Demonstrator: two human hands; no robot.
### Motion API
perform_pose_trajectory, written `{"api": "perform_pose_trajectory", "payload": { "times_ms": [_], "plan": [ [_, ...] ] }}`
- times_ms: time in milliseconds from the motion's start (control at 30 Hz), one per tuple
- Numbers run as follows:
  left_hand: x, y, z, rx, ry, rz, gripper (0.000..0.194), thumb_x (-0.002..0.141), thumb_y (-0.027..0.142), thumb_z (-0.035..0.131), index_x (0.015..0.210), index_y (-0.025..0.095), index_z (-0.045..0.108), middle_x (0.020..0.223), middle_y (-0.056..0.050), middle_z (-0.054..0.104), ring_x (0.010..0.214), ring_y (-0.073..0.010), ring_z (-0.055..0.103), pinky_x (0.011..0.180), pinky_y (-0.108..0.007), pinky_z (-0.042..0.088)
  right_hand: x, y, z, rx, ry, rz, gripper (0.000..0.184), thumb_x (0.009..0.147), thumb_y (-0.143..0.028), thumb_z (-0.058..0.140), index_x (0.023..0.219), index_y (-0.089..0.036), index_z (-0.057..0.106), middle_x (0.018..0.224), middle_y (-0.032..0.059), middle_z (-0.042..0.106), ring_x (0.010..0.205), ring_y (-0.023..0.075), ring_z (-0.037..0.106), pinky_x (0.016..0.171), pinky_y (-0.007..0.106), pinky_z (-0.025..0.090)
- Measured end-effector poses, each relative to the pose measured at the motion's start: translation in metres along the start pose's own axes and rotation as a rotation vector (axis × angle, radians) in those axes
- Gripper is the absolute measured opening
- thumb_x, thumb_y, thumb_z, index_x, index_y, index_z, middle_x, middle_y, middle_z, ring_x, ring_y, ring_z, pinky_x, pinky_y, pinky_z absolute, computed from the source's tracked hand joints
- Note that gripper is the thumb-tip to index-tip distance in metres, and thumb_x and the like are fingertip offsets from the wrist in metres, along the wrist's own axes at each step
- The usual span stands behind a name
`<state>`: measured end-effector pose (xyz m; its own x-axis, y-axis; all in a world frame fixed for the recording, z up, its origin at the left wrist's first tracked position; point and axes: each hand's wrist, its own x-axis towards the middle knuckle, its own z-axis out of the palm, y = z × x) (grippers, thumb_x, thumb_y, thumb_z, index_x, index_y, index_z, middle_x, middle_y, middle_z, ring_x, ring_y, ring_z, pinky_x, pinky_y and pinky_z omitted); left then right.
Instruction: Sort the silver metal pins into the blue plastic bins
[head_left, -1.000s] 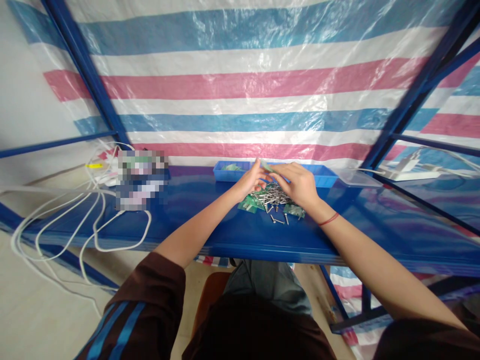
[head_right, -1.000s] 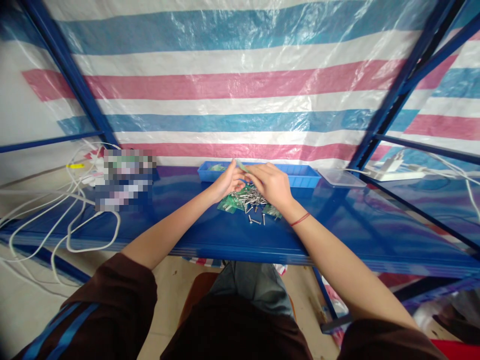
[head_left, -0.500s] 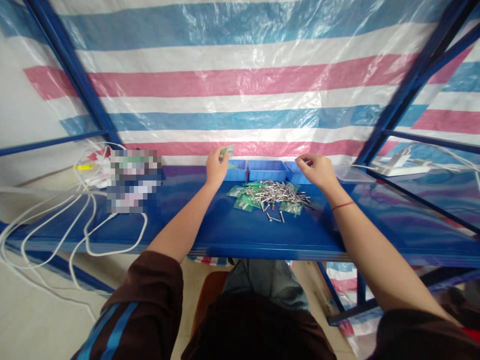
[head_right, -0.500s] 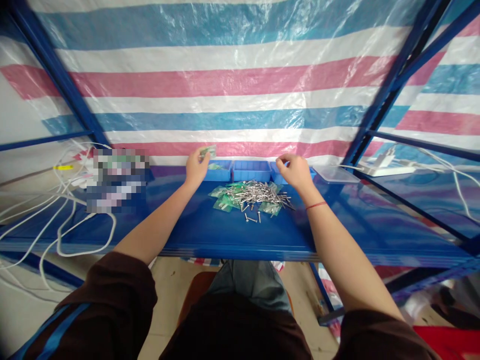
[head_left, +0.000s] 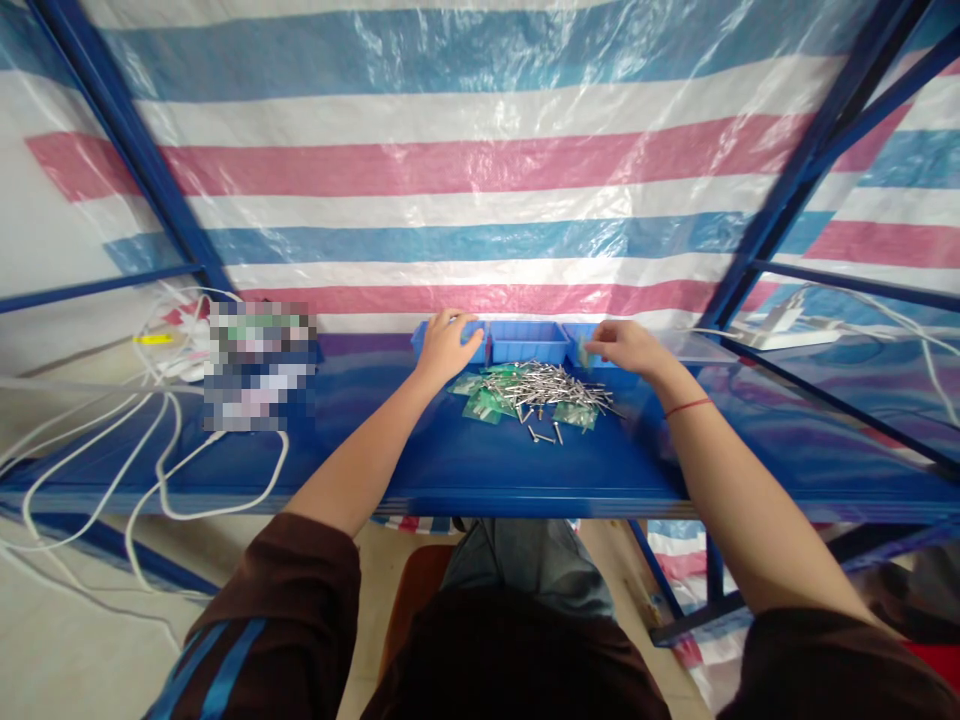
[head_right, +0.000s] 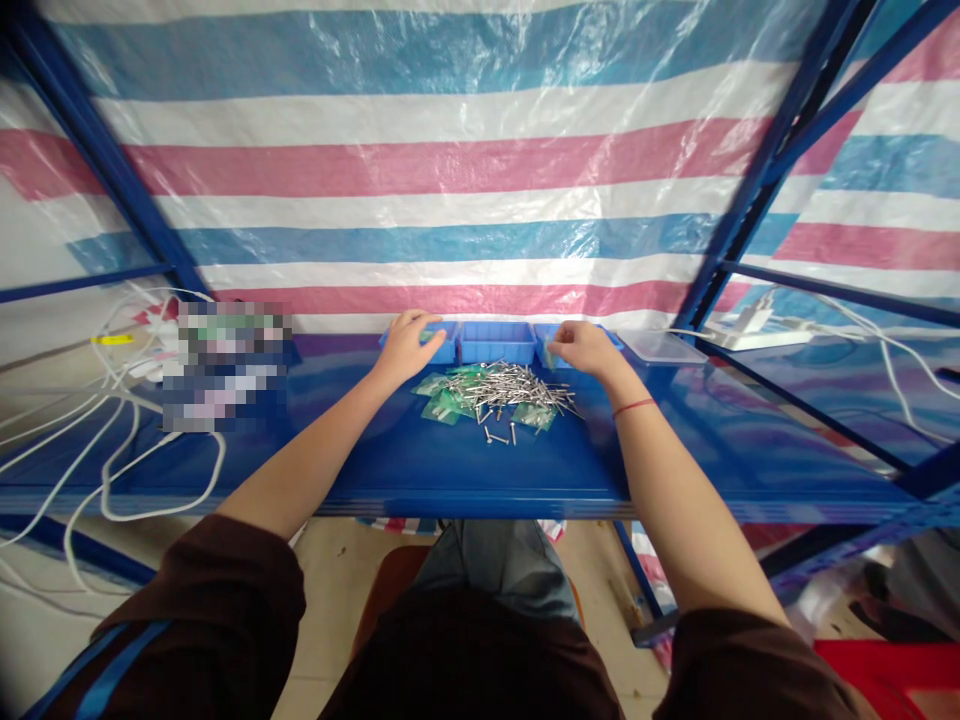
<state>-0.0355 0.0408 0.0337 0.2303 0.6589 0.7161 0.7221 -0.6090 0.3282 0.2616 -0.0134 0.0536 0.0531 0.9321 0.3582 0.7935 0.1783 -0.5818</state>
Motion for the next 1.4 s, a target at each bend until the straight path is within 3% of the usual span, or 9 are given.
{"api": "perform_pose_trajectory", "payload": {
  "times_ms": [167, 333, 567, 767, 867, 1033, 1133, 1267, 1400],
  "plan": [
    [-0.010, 0.044, 0.007, -0.437, -0.142, -0.028, 0.036, 0.085, 0.041, 0.059, 0.112, 0.018, 0.063, 0.113, -0.010, 0.065, 0.108, -0.0228, 0.059, 0.095, -0.037, 0.045, -0.021, -0.049, 0.011, 0.614, 0.004, -0.097, 0.034, 0.065, -0.046, 0.072, 0.071, -0.021, 0.049, 0.062, 0.0006, 0.061, 0.059, 0.0133, 0.057, 0.054, 0.026, 0.044],
    [-0.015, 0.059, 0.021, -0.814, -0.251, -0.125, 0.025, 0.088, 0.035, 0.054, 0.103, 0.016, 0.062, 0.094, -0.007, 0.069, 0.082, -0.0166, 0.064, 0.073, -0.029, 0.051, -0.030, -0.067, 0.032, 0.766, -0.117, -0.077, 0.045, 0.061, -0.055, 0.076, 0.076, -0.021, 0.051, 0.068, 0.0007, 0.063, 0.066, 0.0136, 0.062, 0.060, 0.026, 0.049],
    [-0.015, 0.051, 0.002, -0.395, -0.066, 0.174, 0.016, 0.090, 0.029, 0.054, 0.096, 0.019, 0.064, 0.095, -0.005, 0.065, 0.091, -0.0173, 0.060, 0.085, -0.031, 0.047, -0.030, -0.067, 0.037, 0.793, -0.315, 0.194, 0.054, 0.078, -0.074, 0.046, 0.073, -0.020, 0.053, 0.063, 0.0038, 0.060, 0.047, 0.0106, 0.051, 0.038, 0.023, 0.035],
    [-0.020, 0.051, -0.001, -0.189, -0.124, 0.383, 0.027, 0.083, 0.025, 0.062, 0.110, 0.025, 0.063, 0.120, -0.007, 0.056, 0.116, -0.0223, 0.051, 0.102, -0.040, 0.039, -0.027, -0.065, 0.042, 0.915, -0.189, 0.163, 0.030, 0.064, -0.035, 0.076, 0.078, -0.020, 0.054, 0.068, -0.0008, 0.058, 0.056, 0.0092, 0.053, 0.045, 0.020, 0.039],
    [-0.021, 0.052, 0.006, -0.280, -0.123, 0.258, 0.036, 0.081, 0.031, 0.064, 0.116, 0.025, 0.059, 0.128, -0.008, 0.052, 0.118, -0.0231, 0.049, 0.104, -0.041, 0.038, -0.023, -0.059, 0.040, 0.792, 0.029, 0.073, 0.027, 0.066, -0.032, 0.072, 0.077, -0.022, 0.049, 0.064, -0.0022, 0.055, 0.060, 0.0121, 0.056, 0.050, 0.023, 0.043],
    [-0.012, 0.049, 0.014, -0.678, -0.286, -0.258, 0.048, 0.092, 0.056, 0.037, 0.103, 0.018, 0.062, 0.096, -0.008, 0.066, 0.073, -0.0139, 0.060, 0.071, -0.029, 0.049, -0.027, -0.060, 0.037, 0.426, 0.354, -0.294, 0.017, 0.080, -0.037, 0.061, 0.084, -0.023, 0.052, 0.081, 0.0036, 0.062, 0.078, 0.0176, 0.060, 0.069, 0.031, 0.049],
    [-0.008, 0.051, 0.013, -0.919, -0.345, -0.420, 0.054, 0.092, 0.060, 0.033, 0.101, 0.016, 0.063, 0.086, -0.007, 0.067, 0.059, -0.0096, 0.055, 0.052, -0.022, 0.041, -0.034, -0.066, 0.038, 0.196, 0.333, -0.521, 0.013, 0.088, -0.034, 0.052, 0.087, -0.023, 0.059, 0.093, 0.0066, 0.067, 0.089, 0.0203, 0.062, 0.082, 0.036, 0.048],
    [-0.008, 0.055, 0.006, -1.067, -0.291, -0.425, 0.029, 0.084, 0.040, 0.061, 0.102, 0.017, 0.062, 0.076, -0.002, 0.064, 0.060, -0.0069, 0.056, 0.051, -0.016, 0.038, -0.036, -0.070, 0.041, 0.030, 0.255, -0.797, 0.017, 0.090, -0.028, 0.048, 0.085, -0.022, 0.063, 0.099, 0.0074, 0.070, 0.097, 0.0228, 0.062, 0.090, 0.042, 0.046],
    [0.000, 0.041, 0.003, -0.963, -0.115, -0.481, 0.024, 0.083, 0.024, 0.062, 0.105, 0.017, 0.058, 0.081, -0.001, 0.065, 0.063, -0.0066, 0.058, 0.056, -0.016, 0.042, -0.033, -0.068, 0.040, -0.065, 0.300, -0.835, 0.016, 0.088, -0.028, 0.051, 0.097, -0.021, 0.064, 0.111, 0.0096, 0.067, 0.104, 0.0249, 0.060, 0.093, 0.044, 0.045]
  ]
}}
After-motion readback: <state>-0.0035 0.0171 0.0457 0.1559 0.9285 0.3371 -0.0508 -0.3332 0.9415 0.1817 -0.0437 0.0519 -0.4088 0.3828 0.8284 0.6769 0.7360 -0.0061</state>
